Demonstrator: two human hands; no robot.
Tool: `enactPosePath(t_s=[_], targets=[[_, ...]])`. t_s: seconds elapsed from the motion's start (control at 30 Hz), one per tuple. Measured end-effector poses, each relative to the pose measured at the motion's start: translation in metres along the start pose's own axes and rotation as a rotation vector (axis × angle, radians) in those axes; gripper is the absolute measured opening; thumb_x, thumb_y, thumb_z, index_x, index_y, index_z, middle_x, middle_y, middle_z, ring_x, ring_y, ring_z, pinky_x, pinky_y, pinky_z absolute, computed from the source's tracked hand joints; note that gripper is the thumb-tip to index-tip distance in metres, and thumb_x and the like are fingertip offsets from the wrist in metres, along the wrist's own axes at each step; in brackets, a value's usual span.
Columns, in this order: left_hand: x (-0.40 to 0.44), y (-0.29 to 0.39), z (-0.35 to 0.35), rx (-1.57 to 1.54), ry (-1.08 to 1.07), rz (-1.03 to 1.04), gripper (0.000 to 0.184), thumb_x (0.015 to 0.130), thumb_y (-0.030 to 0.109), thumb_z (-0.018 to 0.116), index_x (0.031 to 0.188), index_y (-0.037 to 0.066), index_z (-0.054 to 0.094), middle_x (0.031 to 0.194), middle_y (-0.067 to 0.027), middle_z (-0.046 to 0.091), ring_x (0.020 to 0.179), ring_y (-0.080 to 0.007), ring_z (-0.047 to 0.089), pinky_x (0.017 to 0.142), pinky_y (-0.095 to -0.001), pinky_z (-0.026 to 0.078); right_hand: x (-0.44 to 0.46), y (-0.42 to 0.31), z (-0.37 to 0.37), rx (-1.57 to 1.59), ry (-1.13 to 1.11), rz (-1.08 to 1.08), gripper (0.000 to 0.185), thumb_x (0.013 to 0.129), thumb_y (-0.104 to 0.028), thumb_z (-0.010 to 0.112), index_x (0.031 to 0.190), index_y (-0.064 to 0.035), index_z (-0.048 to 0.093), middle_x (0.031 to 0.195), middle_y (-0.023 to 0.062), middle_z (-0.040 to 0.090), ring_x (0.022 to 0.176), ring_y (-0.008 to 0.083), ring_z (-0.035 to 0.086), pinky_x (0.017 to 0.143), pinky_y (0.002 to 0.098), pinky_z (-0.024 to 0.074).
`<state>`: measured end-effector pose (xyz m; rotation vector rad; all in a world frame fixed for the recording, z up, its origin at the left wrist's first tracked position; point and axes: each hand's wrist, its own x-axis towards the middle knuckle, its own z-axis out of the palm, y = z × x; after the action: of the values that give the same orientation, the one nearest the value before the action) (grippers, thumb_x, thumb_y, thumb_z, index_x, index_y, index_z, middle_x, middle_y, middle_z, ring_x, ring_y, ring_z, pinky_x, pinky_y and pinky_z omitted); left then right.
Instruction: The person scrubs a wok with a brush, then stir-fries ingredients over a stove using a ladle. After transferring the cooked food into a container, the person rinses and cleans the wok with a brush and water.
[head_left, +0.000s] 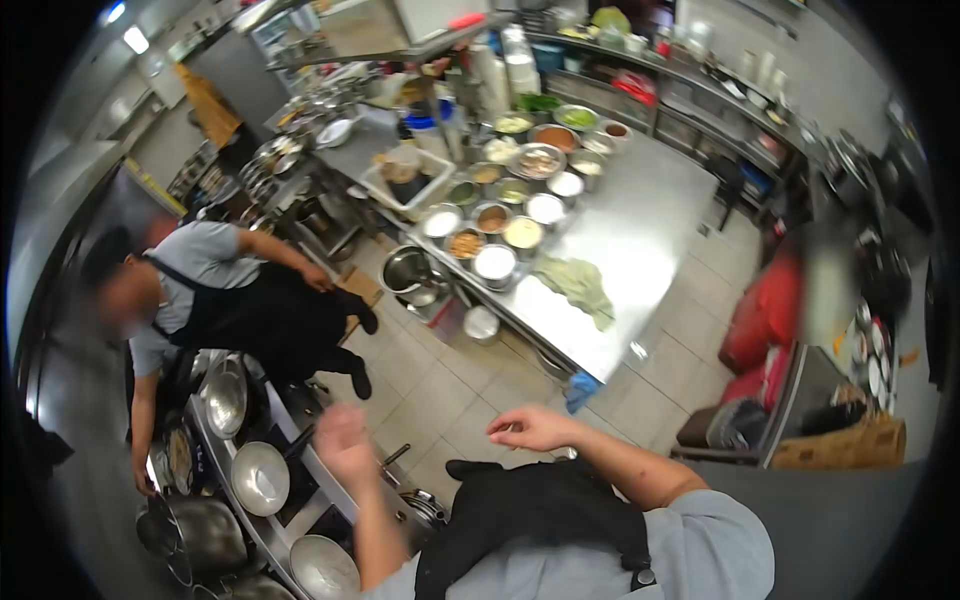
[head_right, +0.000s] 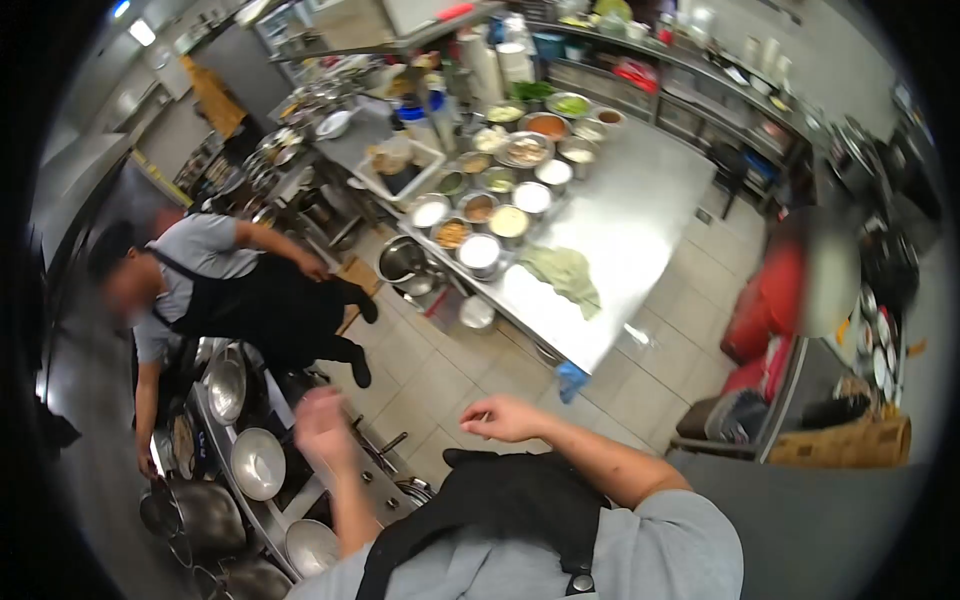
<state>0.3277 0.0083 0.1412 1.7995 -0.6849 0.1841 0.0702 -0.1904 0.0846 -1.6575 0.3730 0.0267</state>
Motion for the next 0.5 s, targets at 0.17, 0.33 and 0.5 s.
enactPosePath(t_s=[0.17, 0.33, 0.5], targets=[[-0.149, -0.013, 0.225, 0.010, -0.822, 0.174, 0.040, 0.088, 0.030, 0.071, 0.118, 0.004, 0.066, 0.114, -0.0183, 0.068, 0.106, -0.0329, 0.066, 0.091, -0.0404, 0.052, -0.139, 0.065, -0.076, 0.249, 0.374, 0.070, 0.023, 0.096, -0.018, 0.065, 0.113, -0.0014, 0.069, 0.098, 0.0052, 0.071, 0.080, 0.0102, 0.064, 0.069, 0.0244, 0.0542], [-0.162, 0.024, 0.352, 0.383, -0.978, 0.381, 0.054, 0.079, 0.031, 0.076, 0.119, -0.002, 0.061, 0.121, -0.0211, 0.063, 0.118, -0.0381, 0.057, 0.096, -0.0454, 0.048, -0.216, 0.091, -0.174, 0.410, 0.605, 0.109, 0.026, 0.098, -0.016, 0.061, 0.116, 0.0021, 0.065, 0.096, 0.0107, 0.070, 0.072, 0.0138, 0.065, 0.062, 0.0260, 0.0536], [-0.186, 0.042, 0.434, 0.673, -1.313, 0.169, 0.056, 0.069, 0.034, 0.082, 0.110, -0.001, 0.069, 0.124, -0.0289, 0.059, 0.125, -0.0446, 0.049, 0.102, -0.0520, 0.043, -0.221, 0.120, -0.321, 0.154, 0.559, 0.089, 0.027, 0.098, -0.019, 0.062, 0.117, -0.0001, 0.064, 0.093, 0.0087, 0.069, 0.070, 0.0129, 0.064, 0.060, 0.0249, 0.0526]])
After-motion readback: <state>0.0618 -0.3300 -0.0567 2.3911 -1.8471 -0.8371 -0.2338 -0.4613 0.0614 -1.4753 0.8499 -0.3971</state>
